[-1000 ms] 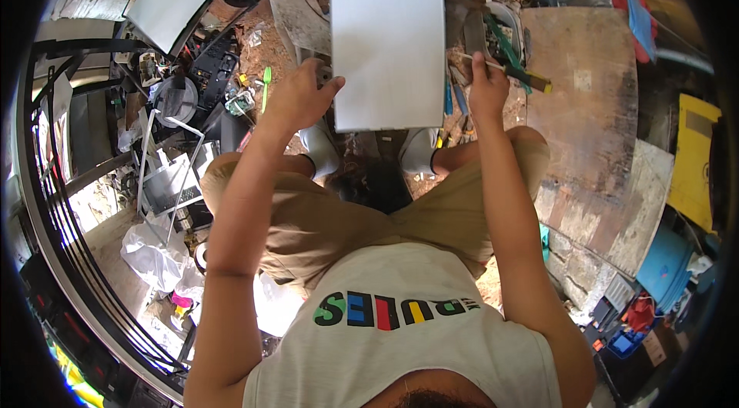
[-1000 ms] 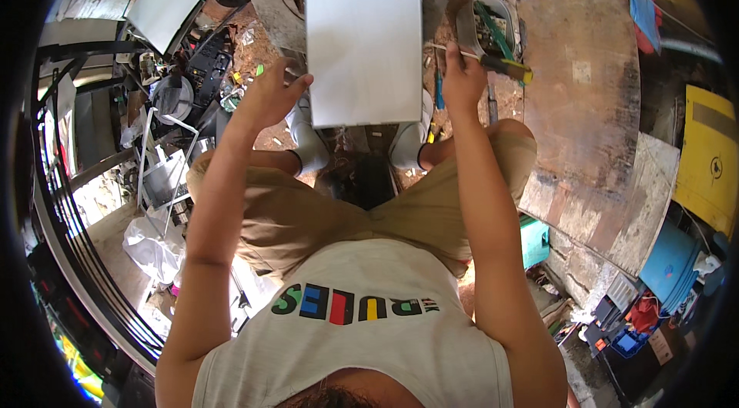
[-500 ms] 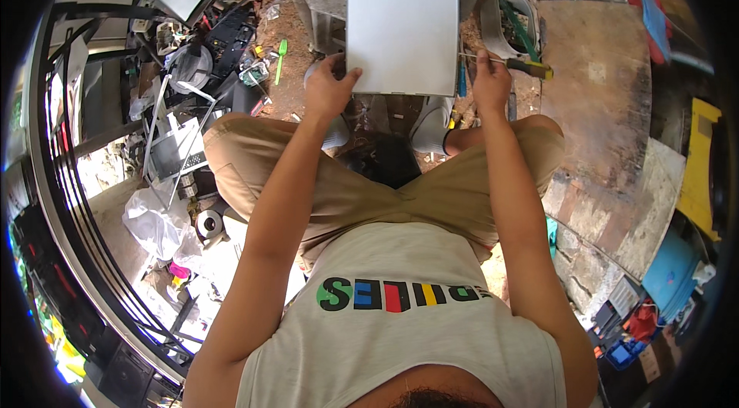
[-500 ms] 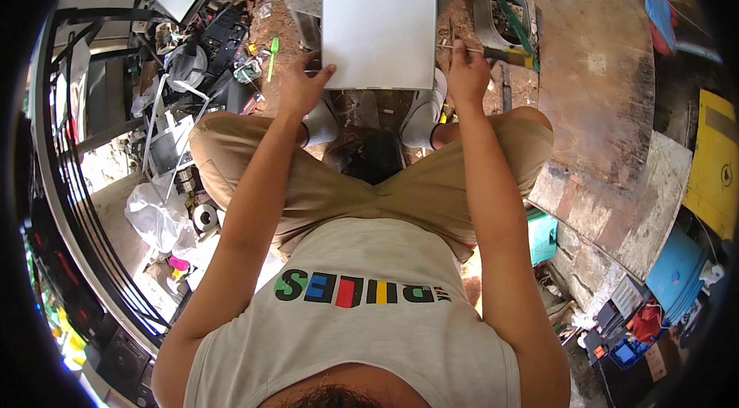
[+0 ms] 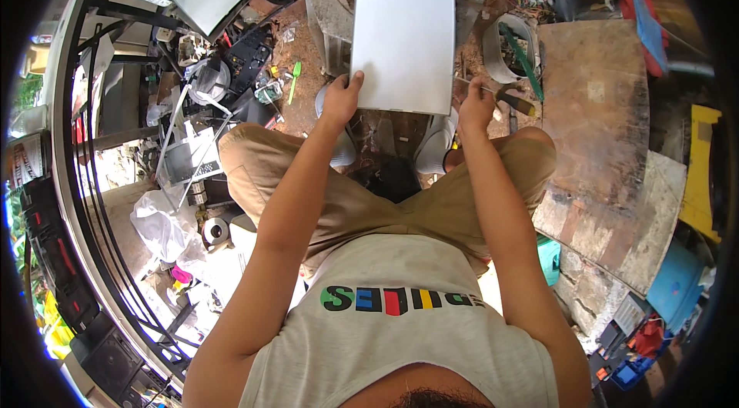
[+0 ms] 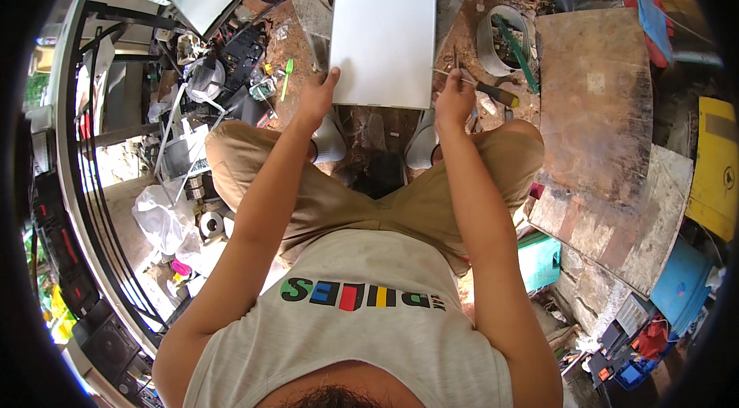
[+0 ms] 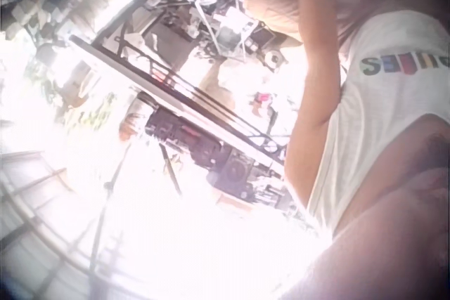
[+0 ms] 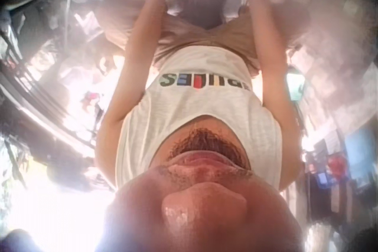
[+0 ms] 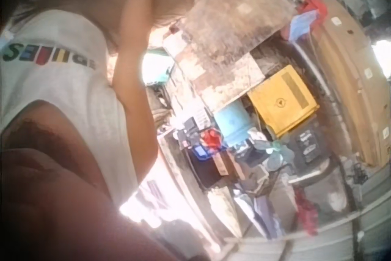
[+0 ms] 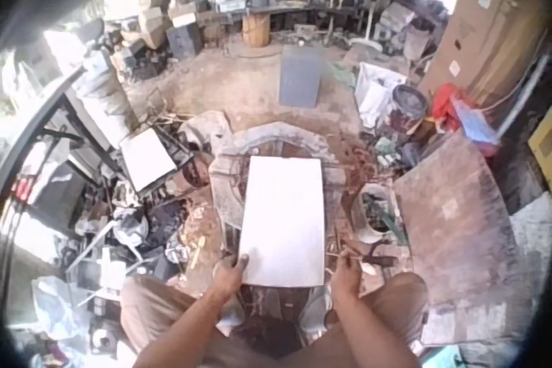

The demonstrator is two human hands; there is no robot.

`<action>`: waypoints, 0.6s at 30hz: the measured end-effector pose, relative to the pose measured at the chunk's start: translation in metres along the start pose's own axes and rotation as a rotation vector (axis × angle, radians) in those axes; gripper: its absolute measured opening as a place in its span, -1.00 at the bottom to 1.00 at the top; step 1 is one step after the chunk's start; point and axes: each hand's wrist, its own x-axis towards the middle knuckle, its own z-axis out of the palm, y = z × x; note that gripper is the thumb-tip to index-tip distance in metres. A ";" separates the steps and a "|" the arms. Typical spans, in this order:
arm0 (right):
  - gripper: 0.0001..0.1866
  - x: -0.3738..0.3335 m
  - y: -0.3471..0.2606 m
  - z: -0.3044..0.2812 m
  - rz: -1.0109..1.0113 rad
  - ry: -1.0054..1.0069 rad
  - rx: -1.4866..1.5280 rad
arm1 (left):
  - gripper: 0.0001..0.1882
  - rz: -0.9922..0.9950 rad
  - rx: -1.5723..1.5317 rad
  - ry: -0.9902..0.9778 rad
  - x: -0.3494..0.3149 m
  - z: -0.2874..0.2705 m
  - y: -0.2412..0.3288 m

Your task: The person disassembles a flat panel display using a screwdriver to pry off a metal frame and separate internal plastic and reflective layers.

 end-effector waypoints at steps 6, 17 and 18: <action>-0.62 -0.012 -0.001 0.005 0.125 -0.174 0.034 | -0.57 0.312 -0.009 0.249 -0.017 -0.019 0.042; -0.54 -0.017 -0.008 0.025 0.307 -0.399 0.165 | -0.77 0.827 0.900 0.429 -0.066 0.009 0.168; -0.55 -0.013 -0.004 0.025 0.328 -0.392 0.168 | -0.80 0.814 0.877 0.369 -0.057 0.021 0.149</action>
